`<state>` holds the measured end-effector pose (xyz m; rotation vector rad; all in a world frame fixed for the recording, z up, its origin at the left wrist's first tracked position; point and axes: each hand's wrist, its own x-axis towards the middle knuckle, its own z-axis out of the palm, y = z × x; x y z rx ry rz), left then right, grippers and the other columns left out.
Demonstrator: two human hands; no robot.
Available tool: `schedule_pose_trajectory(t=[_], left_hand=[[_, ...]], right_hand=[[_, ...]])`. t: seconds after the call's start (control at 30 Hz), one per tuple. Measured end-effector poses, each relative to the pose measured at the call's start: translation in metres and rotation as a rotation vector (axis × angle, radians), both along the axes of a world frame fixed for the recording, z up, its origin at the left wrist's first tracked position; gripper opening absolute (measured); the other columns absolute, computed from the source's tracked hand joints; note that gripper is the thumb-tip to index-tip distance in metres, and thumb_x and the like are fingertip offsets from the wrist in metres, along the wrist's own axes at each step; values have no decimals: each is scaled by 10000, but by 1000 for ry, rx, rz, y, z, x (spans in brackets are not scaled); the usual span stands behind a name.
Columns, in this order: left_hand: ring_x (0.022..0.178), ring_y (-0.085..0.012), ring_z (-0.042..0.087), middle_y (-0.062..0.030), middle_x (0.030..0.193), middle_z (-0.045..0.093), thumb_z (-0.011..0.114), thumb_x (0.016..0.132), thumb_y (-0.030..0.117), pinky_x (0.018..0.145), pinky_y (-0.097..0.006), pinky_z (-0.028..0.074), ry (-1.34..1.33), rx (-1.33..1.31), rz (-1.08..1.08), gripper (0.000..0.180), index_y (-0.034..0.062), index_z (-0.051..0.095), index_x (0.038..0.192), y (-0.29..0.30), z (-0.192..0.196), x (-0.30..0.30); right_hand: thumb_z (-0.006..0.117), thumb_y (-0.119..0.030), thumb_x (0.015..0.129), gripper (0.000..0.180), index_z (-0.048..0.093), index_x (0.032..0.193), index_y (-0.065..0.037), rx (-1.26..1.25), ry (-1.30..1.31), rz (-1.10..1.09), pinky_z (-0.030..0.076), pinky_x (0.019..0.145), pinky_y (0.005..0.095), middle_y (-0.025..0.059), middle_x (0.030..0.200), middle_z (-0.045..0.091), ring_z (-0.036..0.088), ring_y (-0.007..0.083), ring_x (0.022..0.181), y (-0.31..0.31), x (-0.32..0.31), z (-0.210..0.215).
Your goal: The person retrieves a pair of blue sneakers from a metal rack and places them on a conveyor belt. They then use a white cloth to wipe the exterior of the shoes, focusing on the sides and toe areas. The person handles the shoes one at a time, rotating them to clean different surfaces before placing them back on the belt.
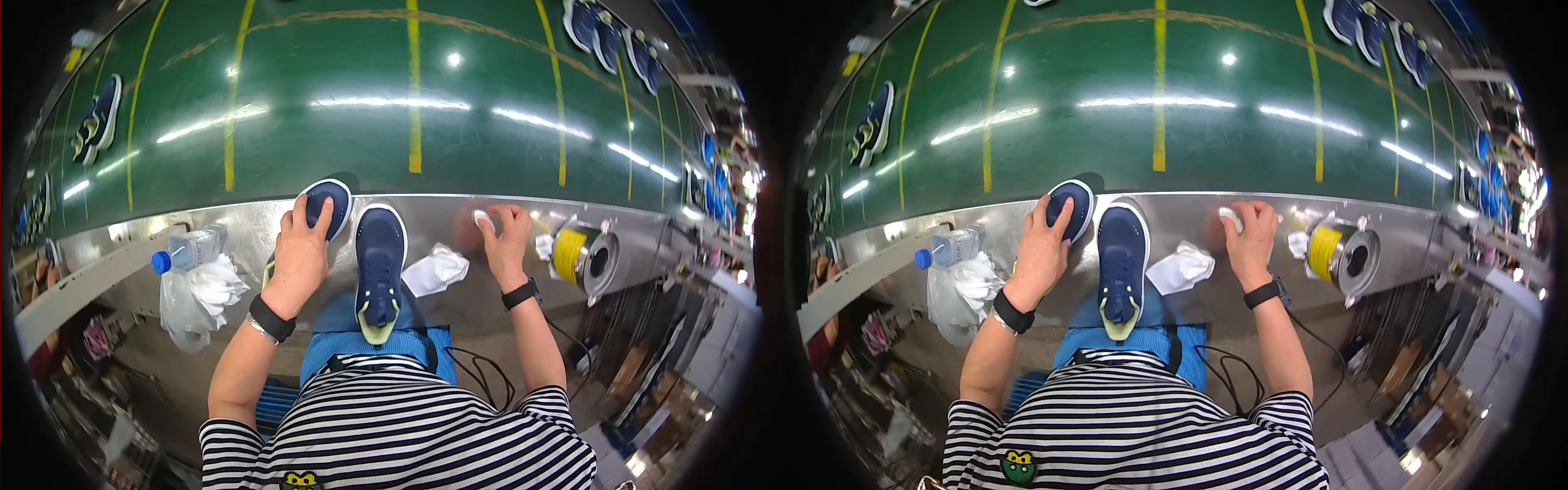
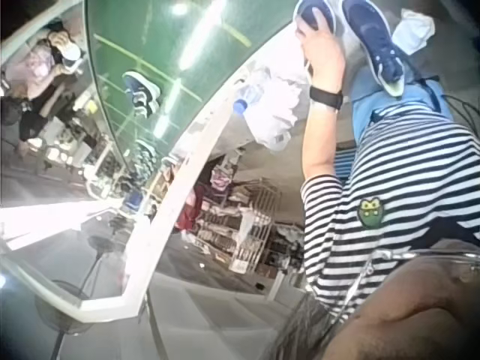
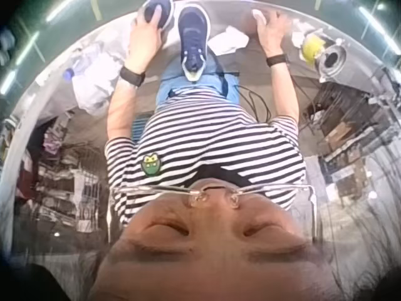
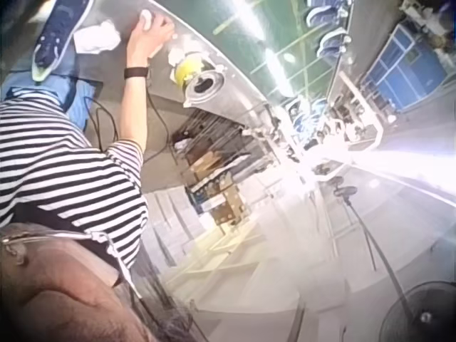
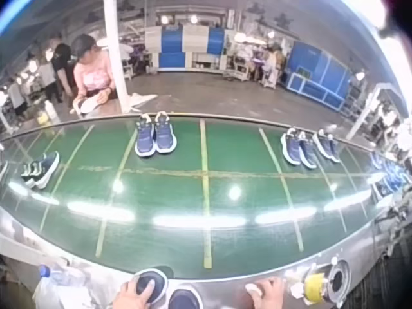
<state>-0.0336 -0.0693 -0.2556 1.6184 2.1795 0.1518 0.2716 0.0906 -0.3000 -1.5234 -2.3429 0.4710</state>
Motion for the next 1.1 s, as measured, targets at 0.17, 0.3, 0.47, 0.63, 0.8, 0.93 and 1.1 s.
schedule_pose_trajectory(t=[0.17,0.3,0.47,0.63,0.8,0.93,1.1], left_hand=[[1179,-428,465,-267,1334,426,670,750,6,1002,-471,398,-125,185,-44,521,42,557,1257,-14,23,9],[1177,-410,475,-240,1327,446,681,756,19,1008,-464,394,-179,241,-92,522,55,557,1262,-23,42,18],[1211,-370,479,-179,1329,471,723,745,26,997,-423,426,-506,417,-246,569,59,544,1284,-25,63,45],[927,-261,629,-122,1037,641,706,807,52,807,-334,502,-772,305,-301,308,34,620,1103,10,73,103],[859,-108,634,-48,973,675,629,911,72,728,-263,512,-1279,-70,106,117,0,650,1001,26,76,131],[894,-93,622,-34,1004,669,588,945,70,781,-228,503,-1716,-239,323,178,-1,648,1098,35,67,146],[922,-104,630,-34,1015,669,634,900,15,818,-239,506,-1549,-21,172,209,7,632,1109,42,70,166]], right_hand=[[732,-136,762,208,663,956,-105,-235,117,-46,402,857,421,74,946,576,535,292,955,-78,4,14],[728,-116,781,161,671,927,-80,-192,71,-104,443,787,359,63,854,601,574,237,850,-106,19,-13],[706,-105,854,134,654,942,-18,-710,678,-214,465,713,237,5,878,634,564,84,777,-116,-2,54],[656,-91,915,112,631,992,-14,-955,1026,-125,461,726,205,-24,898,612,559,43,829,-120,-7,110],[657,-62,909,142,620,1035,-7,-766,1145,-248,477,774,216,-1,941,621,577,64,875,-126,3,114],[658,-62,909,160,618,1050,2,-718,1209,-331,488,805,231,15,962,636,596,82,895,-123,16,111],[653,-72,915,203,632,1100,8,-649,1267,-366,486,819,225,32,1030,654,601,84,918,-117,27,117]])
